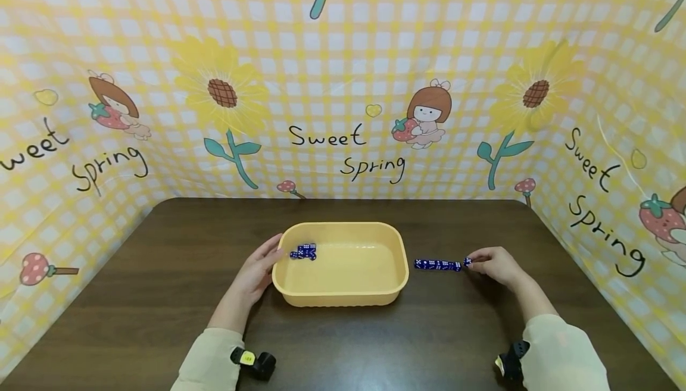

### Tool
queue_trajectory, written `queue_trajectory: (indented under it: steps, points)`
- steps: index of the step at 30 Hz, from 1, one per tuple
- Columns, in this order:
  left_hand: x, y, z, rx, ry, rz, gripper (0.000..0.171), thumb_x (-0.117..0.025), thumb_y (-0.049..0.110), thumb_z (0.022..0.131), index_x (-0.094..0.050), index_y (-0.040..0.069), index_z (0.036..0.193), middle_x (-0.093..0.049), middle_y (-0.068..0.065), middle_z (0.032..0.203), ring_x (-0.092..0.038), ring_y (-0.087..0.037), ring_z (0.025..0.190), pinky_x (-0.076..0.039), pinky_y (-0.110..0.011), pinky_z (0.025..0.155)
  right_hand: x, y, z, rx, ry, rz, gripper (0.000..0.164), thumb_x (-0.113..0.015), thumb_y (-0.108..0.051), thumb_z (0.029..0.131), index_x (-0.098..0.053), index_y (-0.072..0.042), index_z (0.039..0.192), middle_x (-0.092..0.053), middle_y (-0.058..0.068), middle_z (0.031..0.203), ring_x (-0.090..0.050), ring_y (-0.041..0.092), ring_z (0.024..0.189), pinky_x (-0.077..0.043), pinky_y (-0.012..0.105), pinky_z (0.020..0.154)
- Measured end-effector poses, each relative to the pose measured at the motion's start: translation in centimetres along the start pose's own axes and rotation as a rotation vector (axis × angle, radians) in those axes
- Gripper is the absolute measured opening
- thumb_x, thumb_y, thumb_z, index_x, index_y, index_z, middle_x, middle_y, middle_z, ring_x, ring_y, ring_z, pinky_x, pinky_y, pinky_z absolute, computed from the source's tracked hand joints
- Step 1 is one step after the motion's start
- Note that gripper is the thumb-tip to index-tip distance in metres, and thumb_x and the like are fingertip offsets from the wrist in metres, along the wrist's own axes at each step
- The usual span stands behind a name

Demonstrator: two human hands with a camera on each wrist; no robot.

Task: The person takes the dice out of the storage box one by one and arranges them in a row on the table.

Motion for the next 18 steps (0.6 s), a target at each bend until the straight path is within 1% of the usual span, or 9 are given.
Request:
queue_trajectory:
  steps: [4, 9, 18]
  points:
    - [-0.10, 0.12, -0.09, -0.007, -0.009, 0.000, 0.047, -0.052, 0.011, 0.086, -0.037, 0.011, 0.130, -0.035, -0.009, 0.133, -0.035, -0.023, 0.115, -0.031, -0.043, 0.087, -0.14, 0.08, -0.03, 0.024, 0.013, -0.062, 0.022, -0.062, -0.005, 0.077, -0.059, 0.012, 0.091, -0.062, 0.014, 0.081, -0.052, 0.012, 0.069, -0.042, 0.025, 0.060]
    - [-0.06, 0.18, -0.11, -0.015, -0.013, -0.001, 0.047, -0.051, 0.010, 0.086, -0.037, 0.010, 0.131, -0.035, -0.010, 0.133, -0.035, -0.024, 0.116, -0.030, -0.044, 0.088, -0.25, -0.12, 0.04, 0.059, 0.026, -0.151, 0.018, -0.063, -0.004, 0.075, -0.062, 0.009, 0.087, -0.063, 0.012, 0.078, -0.053, 0.015, 0.069, -0.041, 0.027, 0.060]
    - [-0.16, 0.16, -0.07, -0.009, -0.015, -0.001, 0.047, -0.052, 0.011, 0.085, -0.038, 0.011, 0.130, -0.035, -0.010, 0.133, -0.033, -0.023, 0.116, -0.029, -0.045, 0.089, -0.50, -0.39, 0.09, 0.083, 0.033, -0.197, 0.014, -0.064, -0.003, 0.073, -0.064, 0.006, 0.083, -0.062, 0.007, 0.072, -0.051, 0.013, 0.064, -0.040, 0.028, 0.058]
Point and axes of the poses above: each hand's wrist, its own z-axis towards the middle knuckle, its own x-axis out of the back of the hand, y = z × x, the point moved 8 cm from there along z, towards the middle knuckle
